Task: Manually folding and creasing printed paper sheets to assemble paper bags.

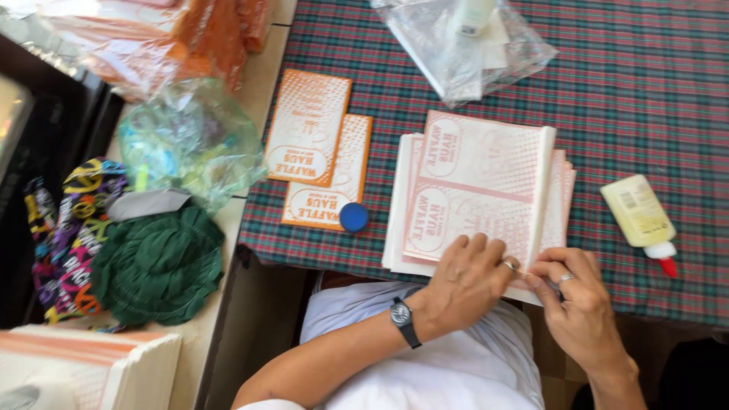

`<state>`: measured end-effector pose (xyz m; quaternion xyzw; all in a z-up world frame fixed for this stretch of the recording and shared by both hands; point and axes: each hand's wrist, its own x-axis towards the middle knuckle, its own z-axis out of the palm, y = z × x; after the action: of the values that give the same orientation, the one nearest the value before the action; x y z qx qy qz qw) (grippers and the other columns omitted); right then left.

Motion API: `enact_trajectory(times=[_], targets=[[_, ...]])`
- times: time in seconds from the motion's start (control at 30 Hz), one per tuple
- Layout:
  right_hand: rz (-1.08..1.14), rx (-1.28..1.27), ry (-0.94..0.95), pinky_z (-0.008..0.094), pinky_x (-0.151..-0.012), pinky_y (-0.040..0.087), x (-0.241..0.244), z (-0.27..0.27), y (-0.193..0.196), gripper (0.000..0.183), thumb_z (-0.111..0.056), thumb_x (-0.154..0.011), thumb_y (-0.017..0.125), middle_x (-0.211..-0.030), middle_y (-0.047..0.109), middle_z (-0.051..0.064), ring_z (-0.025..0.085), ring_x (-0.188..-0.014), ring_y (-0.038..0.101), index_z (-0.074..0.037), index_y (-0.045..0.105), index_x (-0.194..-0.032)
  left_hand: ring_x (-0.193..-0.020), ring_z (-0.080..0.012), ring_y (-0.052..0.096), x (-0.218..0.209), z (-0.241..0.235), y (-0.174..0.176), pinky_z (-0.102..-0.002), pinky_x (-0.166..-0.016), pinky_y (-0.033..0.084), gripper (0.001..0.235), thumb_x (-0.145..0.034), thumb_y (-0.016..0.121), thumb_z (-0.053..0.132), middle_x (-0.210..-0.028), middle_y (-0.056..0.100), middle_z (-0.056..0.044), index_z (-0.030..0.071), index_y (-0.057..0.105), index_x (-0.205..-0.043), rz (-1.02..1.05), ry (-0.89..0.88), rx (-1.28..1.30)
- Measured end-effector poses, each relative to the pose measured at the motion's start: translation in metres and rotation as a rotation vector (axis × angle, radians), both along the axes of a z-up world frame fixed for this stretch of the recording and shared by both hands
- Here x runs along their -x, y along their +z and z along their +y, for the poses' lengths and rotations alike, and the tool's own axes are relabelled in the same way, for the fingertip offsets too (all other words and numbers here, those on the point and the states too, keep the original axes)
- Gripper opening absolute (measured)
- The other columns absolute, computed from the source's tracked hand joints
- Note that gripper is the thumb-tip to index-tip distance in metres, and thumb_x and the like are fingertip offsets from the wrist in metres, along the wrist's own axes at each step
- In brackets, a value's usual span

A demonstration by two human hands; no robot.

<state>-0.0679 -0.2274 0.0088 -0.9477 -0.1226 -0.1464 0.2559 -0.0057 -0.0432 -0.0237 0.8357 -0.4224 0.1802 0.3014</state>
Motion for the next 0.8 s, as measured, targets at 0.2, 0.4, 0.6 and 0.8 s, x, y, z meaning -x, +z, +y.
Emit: enact_trajectory(times=[0.2,0.4,0.6,0.8], targets=[[0.146,-0.13,-0.084,0.033,-0.094,0.056,0.007,-0.002,0.009,0.013,-0.011,-0.091,0.071,-0.113,0.058,0.01,0.022,-0.108,0.063,-0.003,0.071,-0.102,-0.065,-0.0257,0.053,-0.014,-0.004,-0.007,-0.039,-0.056,0.041,0.027,-0.099,0.072,0.027,-0.071,0.055,-0.003,0.012,0.063,-0.079,0.053,0.0,-0.069],[0.191,-0.206,-0.213,0.025,-0.062,0.062,0.011,-0.006,0.011,0.014,-0.012,-0.089,0.073,-0.119,0.06,0.01,0.019,-0.112,0.063,-0.009,0.074,-0.103,-0.066,-0.026,0.057,-0.019,-0.003,-0.001,-0.04,-0.055,0.042,0.025,-0.099,0.072,0.03,-0.071,0.057,-0.002,0.013,0.064,-0.082,0.136,-0.017,-0.124],[0.13,-0.194,-0.19,0.027,-0.072,0.059,0.005,-0.003,0.007,0.006,-0.01,-0.093,0.07,-0.11,0.06,0.01,0.02,-0.099,0.065,-0.005,0.069,-0.091,-0.066,-0.0273,0.059,-0.021,-0.005,-0.005,-0.04,-0.057,0.045,0.024,-0.099,0.071,0.031,-0.073,0.06,-0.003,0.012,0.068,-0.085,0.158,-0.017,-0.141],[0.146,-0.157,-0.205,0.03,-0.082,0.056,0.003,-0.003,0.002,0.007,-0.009,-0.094,0.069,-0.107,0.059,0.009,0.019,-0.097,0.065,-0.003,0.068,-0.092,-0.062,-0.029,0.061,-0.027,-0.008,-0.008,-0.042,-0.051,0.046,0.029,-0.1,0.07,0.033,-0.07,0.06,-0.004,0.012,0.067,-0.079,0.23,-0.019,-0.214]])
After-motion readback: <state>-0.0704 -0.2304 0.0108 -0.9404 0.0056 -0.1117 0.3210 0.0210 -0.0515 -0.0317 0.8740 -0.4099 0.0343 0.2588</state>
